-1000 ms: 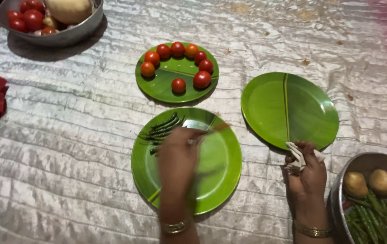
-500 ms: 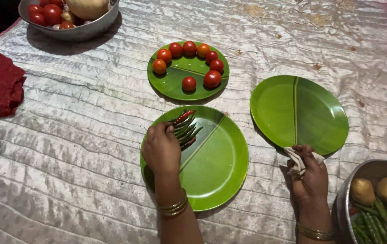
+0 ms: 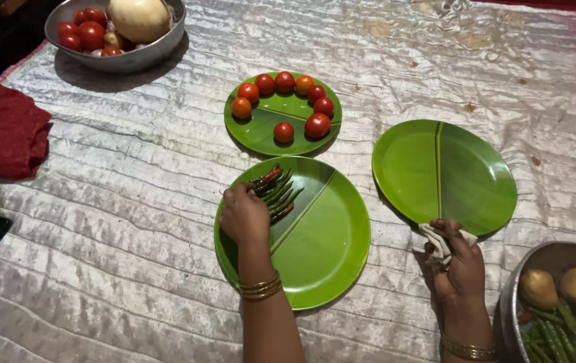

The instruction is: The person wipes individual green chilies with a cloth and places them onto a green plate while sitting near other bowls of tomatoes and potatoes.

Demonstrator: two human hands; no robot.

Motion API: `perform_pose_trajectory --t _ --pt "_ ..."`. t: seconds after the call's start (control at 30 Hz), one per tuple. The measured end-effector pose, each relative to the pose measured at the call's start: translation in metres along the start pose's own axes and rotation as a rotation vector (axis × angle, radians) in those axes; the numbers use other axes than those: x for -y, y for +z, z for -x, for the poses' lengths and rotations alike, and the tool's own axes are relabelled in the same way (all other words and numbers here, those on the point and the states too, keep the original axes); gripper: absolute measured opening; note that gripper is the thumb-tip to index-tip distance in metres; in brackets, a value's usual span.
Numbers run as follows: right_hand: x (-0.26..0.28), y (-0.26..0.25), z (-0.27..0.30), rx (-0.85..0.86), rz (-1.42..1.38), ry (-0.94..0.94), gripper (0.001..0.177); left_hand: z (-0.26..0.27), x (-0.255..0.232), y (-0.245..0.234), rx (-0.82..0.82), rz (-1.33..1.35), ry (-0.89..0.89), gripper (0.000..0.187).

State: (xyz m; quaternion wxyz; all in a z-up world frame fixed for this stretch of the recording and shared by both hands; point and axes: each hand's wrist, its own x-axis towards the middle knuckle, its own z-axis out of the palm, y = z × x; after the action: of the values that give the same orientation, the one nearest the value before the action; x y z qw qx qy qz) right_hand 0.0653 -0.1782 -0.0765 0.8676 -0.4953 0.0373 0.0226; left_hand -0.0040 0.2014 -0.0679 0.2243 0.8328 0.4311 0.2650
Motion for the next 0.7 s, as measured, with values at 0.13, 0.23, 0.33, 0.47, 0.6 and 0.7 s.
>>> perform_pose_trajectory --t 0.13,0.23,0.33,0.47,0.6,0.7 --pt "-0.003 -0.003 -0.004 -0.001 -0.023 0.019 0.022 0.001 -0.006 -0.007 0.019 -0.004 -0.005 0.021" --pt "-0.005 -0.004 -0.008 -0.002 0.040 0.019 0.026 0.003 -0.012 -0.016 -0.031 0.037 0.024 0.023" --pt "-0.006 -0.001 -0.005 -0.004 0.016 0.062 0.027 0.004 -0.021 -0.027 -0.066 0.137 0.019 0.028" --pt "-0.002 0.009 0.003 -0.003 -0.042 0.144 0.032 0.003 -0.031 -0.044 -0.119 0.215 0.019 0.031" --pt "0.003 0.021 0.007 -0.058 -0.043 0.179 0.032 0.009 -0.041 -0.055 -0.172 0.423 0.085 0.030" --pt "-0.001 0.029 0.004 -0.062 -0.024 0.115 0.029 0.017 -0.052 -0.062 -0.249 0.431 0.195 0.030"
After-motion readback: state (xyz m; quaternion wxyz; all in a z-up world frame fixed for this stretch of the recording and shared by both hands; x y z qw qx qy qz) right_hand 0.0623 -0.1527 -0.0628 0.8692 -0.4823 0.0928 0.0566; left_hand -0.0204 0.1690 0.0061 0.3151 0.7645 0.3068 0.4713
